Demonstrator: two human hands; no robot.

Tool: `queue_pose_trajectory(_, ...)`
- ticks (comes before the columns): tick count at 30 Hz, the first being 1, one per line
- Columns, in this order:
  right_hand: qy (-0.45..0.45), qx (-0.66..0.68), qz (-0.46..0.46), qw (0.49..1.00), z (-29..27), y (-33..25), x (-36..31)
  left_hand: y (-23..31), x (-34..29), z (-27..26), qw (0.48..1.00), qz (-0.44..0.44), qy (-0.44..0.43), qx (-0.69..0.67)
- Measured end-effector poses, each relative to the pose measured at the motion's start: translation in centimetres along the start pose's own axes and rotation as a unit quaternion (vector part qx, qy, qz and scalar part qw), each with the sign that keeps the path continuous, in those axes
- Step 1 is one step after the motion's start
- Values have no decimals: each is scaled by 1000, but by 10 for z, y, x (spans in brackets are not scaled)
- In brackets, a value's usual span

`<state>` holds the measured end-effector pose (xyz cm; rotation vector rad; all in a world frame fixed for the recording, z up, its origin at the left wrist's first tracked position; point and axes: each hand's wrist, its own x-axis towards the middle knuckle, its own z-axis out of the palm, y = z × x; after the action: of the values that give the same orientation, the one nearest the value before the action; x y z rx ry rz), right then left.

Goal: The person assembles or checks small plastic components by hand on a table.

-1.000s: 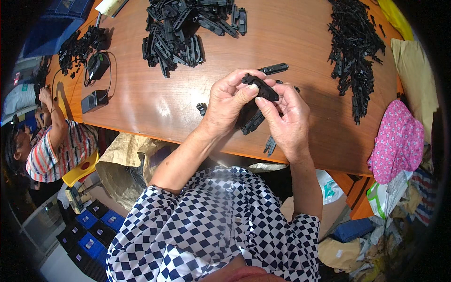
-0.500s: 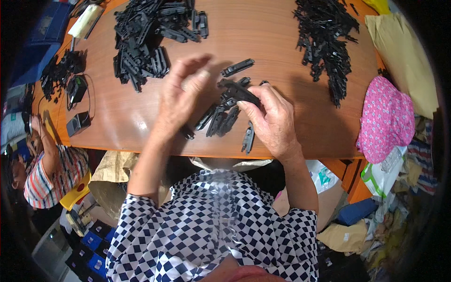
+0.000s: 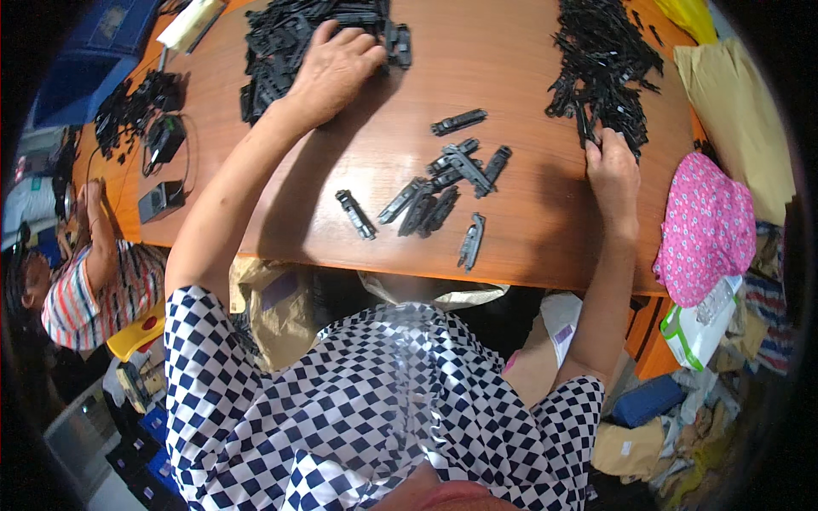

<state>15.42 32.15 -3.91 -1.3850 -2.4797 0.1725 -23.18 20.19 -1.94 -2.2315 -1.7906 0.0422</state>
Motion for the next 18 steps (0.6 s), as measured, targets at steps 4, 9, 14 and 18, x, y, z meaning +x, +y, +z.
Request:
queue_pose_trajectory(4, -84, 39, 22, 995, -3, 0, 14, -4, 4, 13, 993, 82, 76, 35)
queue_pose_trajectory(9, -76, 100, 126, 984, -10, 3, 7, -12, 11, 9, 999, 39, 5, -23)
queue_pose_trajectory(14, -13, 471, 123, 873, -21, -30, -16, 5, -5, 6, 918, -166, 116, -342)
queue_pose_trajectory(18, 0, 640, 103, 761, -34, -87, -34, 47, -18, -26, 506, -181, 82, -839)
